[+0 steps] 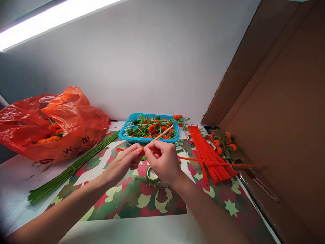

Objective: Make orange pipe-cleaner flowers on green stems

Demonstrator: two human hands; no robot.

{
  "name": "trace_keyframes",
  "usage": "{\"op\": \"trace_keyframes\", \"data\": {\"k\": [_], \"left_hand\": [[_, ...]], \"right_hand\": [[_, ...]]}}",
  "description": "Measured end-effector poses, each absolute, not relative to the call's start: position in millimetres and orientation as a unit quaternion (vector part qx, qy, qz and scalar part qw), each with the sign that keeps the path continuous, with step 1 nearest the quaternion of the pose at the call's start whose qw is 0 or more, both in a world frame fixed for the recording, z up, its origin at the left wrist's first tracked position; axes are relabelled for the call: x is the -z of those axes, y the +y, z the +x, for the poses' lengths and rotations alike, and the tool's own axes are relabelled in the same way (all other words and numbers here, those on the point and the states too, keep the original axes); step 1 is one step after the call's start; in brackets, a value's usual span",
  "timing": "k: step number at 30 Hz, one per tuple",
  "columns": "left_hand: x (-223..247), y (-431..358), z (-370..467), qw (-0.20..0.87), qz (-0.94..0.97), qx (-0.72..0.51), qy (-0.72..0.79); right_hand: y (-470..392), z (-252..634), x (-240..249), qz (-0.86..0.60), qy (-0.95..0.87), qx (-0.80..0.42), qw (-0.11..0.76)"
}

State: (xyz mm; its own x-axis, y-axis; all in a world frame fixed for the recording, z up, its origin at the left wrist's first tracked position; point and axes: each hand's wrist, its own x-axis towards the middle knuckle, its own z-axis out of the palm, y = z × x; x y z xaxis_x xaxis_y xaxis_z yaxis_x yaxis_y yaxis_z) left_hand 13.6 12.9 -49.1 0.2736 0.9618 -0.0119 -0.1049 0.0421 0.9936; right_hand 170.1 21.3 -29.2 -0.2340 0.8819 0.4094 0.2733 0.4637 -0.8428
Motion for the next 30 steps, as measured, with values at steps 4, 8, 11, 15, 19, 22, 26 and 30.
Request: {"op": "trace_keyframes", "data": {"k": [4,8,11,15,19,22,26,30], "left_hand": [[48.7,10.8,15.7,0.564,0.549,-0.458,0.414],[47.2,11.3,15.7,0.590,0.507,-0.472,0.414],[47.0,12.6,14.6,0.629,0.457,-0.483,0.403],[48.3,15.7,12.7,0.650,0.439,-0.502,0.363],[49.8,17.0,10.4,0.651,0.484,-0.483,0.330],[48.2,14.4,7.4,0.610,0.578,-0.433,0.327],[41.1,9.9,2.0,0.481,0.716,-0.366,0.350],[35.1,10.2,-1.5,0.407,0.777,-0.322,0.356]], "right_hand": [[20.4,170.3,29.2,-0.400,-0.708,-0.346,0.469],[18.3,167.3,29.0,-0.401,-0.695,-0.363,0.473],[16.3,163.0,29.0,-0.404,-0.675,-0.386,0.481],[20.1,164.2,28.3,-0.381,-0.652,-0.463,0.464],[33.1,179.0,27.0,-0.344,-0.649,-0.567,0.372],[42.3,191.0,26.7,-0.303,-0.658,-0.633,0.273],[46.9,196.7,28.2,-0.288,-0.651,-0.678,0.186],[46.7,195.6,28.8,-0.299,-0.649,-0.678,0.173]]}}
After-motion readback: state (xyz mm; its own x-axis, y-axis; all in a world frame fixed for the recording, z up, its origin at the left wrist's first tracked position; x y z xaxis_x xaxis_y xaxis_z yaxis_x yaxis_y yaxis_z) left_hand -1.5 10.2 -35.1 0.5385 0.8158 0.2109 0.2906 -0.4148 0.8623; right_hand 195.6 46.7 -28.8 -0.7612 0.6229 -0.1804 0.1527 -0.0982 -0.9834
